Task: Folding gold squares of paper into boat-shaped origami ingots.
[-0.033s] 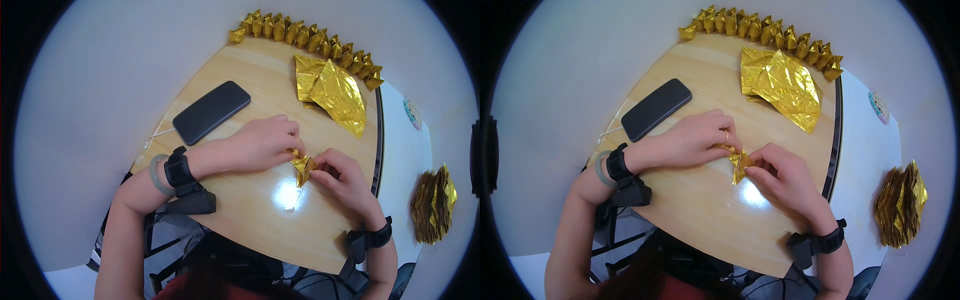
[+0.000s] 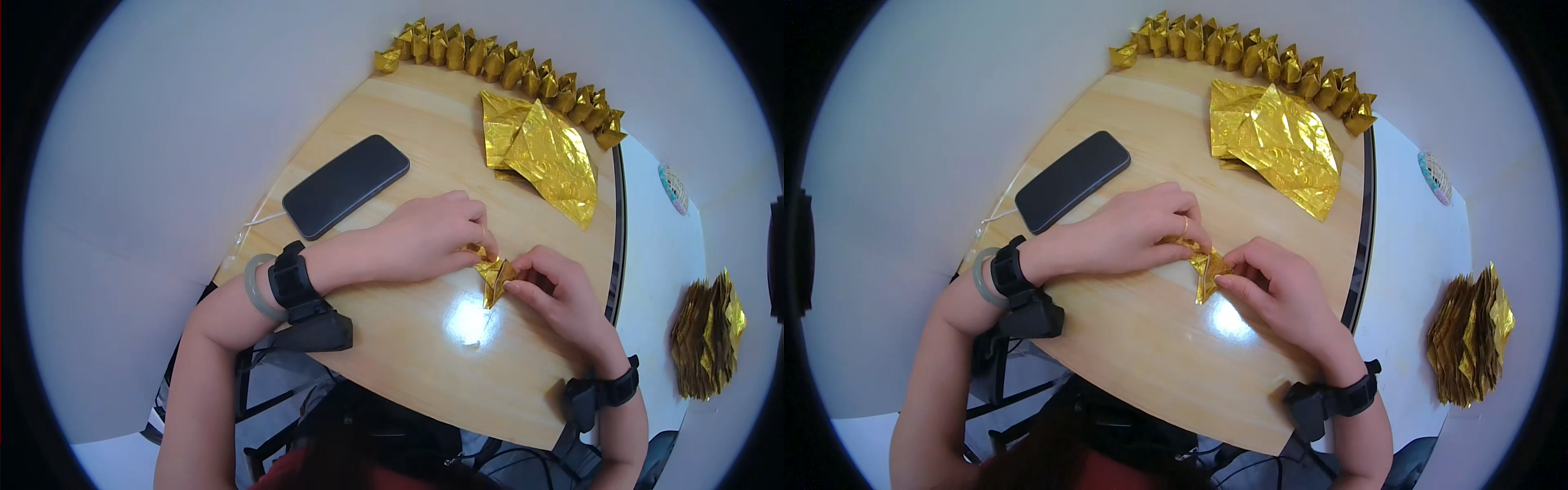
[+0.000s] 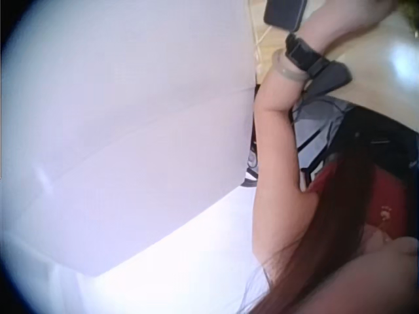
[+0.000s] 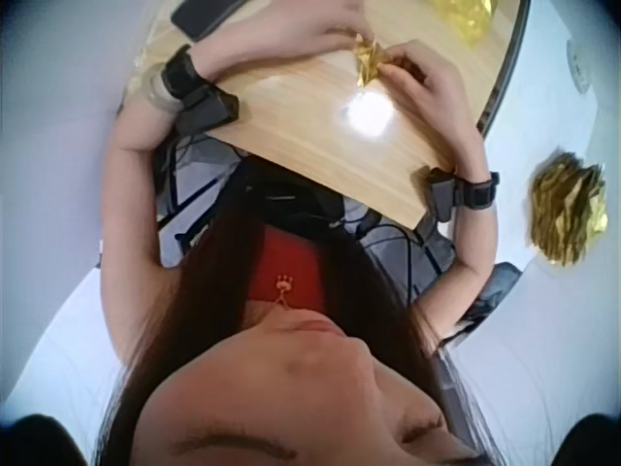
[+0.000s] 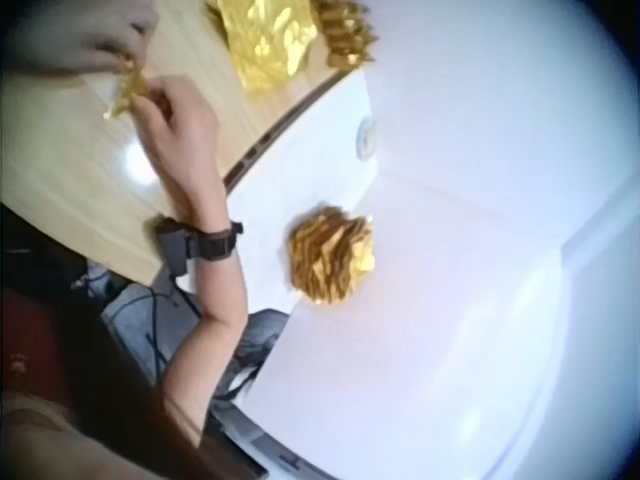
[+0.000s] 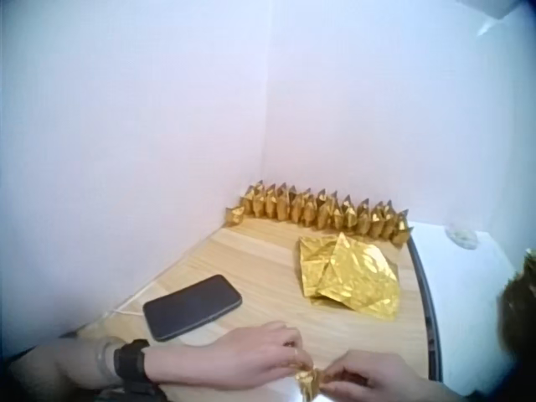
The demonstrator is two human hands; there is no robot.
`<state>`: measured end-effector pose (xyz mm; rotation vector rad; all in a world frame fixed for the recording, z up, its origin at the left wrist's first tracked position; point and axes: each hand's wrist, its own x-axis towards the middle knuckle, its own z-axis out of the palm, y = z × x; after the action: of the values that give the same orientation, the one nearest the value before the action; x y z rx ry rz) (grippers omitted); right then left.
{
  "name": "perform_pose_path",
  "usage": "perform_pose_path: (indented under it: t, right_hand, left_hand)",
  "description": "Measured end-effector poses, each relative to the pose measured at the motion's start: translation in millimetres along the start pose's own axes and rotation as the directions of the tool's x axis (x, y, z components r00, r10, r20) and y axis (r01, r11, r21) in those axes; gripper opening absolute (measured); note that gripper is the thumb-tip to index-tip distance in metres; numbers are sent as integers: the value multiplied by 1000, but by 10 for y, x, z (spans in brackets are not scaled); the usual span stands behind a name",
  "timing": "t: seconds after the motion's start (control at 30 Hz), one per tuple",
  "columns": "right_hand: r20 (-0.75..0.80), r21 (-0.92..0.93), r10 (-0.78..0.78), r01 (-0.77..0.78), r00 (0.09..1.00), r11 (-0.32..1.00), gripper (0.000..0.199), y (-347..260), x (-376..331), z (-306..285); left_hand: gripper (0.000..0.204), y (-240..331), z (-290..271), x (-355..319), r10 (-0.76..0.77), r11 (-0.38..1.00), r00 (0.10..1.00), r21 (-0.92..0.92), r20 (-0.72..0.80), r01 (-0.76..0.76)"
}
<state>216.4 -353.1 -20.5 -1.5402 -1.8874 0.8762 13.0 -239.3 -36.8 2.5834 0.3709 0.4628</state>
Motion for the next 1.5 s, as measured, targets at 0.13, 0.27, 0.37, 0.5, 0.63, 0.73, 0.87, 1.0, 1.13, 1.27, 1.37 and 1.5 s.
perform_pose_path:
  t: [0.13, 0.27, 0.37, 0.5, 0.63, 0.73, 0.87, 1.0, 1.13, 1.27, 1.37, 1.5]
  right_hand:
    - [-12, 31, 37, -37, 999, 999, 15, -2, -15, 12]
    - [-92, -4, -41, 41, 995, 999, 14, 31, 2, 50]
    - [-109, -57, -75, 69, 991, 996, 14, 2, 16, 34]
    - [-104, -7, 40, -41, 994, 999, 13, -60, 28, 49]
    - [-115, 46, 97, -92, 989, 995, 12, -70, 35, 61]
    - [-121, 70, 173, -166, 977, 984, 12, -79, 57, 72]
    - [-169, 42, 126, -121, 978, 992, 14, -32, 103, 128]
    - [-192, 11, 80, -80, 978, 997, 17, -44, 103, 167]
    - [-164, -9, 90, -93, 982, 996, 19, -51, 106, 206]
    - [-196, -367, -152, 72, 969, 928, 27, -18, 113, 259]
    - [-173, -486, -145, 44, 974, 873, 36, -50, 80, 274]
    - [-88, -662, -167, 67, 982, 746, 54, -49, 70, 264]
  left_hand:
    - [16, -1, -1, -2, -22, 998, 1000, -55, 7, 22]
    - [12, -31, 10, 12, -47, 978, 998, -202, 41, 54]
    - [9, -12, 7, 2, -13, 986, 999, -166, -35, 7]
    - [10, -31, -21, -6, 68, 992, 996, -97, -66, -74]
    - [16, -3, -51, 22, -46, 980, 997, -190, 63, 58]
    - [22, 6, -5, 11, -53, 969, 997, -244, -57, 38]
    - [22, 38, -32, 17, -38, 976, 999, -216, -36, 29]
    - [14, 77, -6, 28, -125, 961, 992, -252, -29, 113]
    - [10, 97, 72, 32, -169, 951, 982, -277, -87, 139]
    - [11, 92, 82, 29, -252, 936, 965, -274, -78, 222]
    - [13, 79, 80, 23, -256, 942, 964, -239, -66, 234]
    - [10, 109, 57, 52, -284, 929, 958, -262, -42, 263]
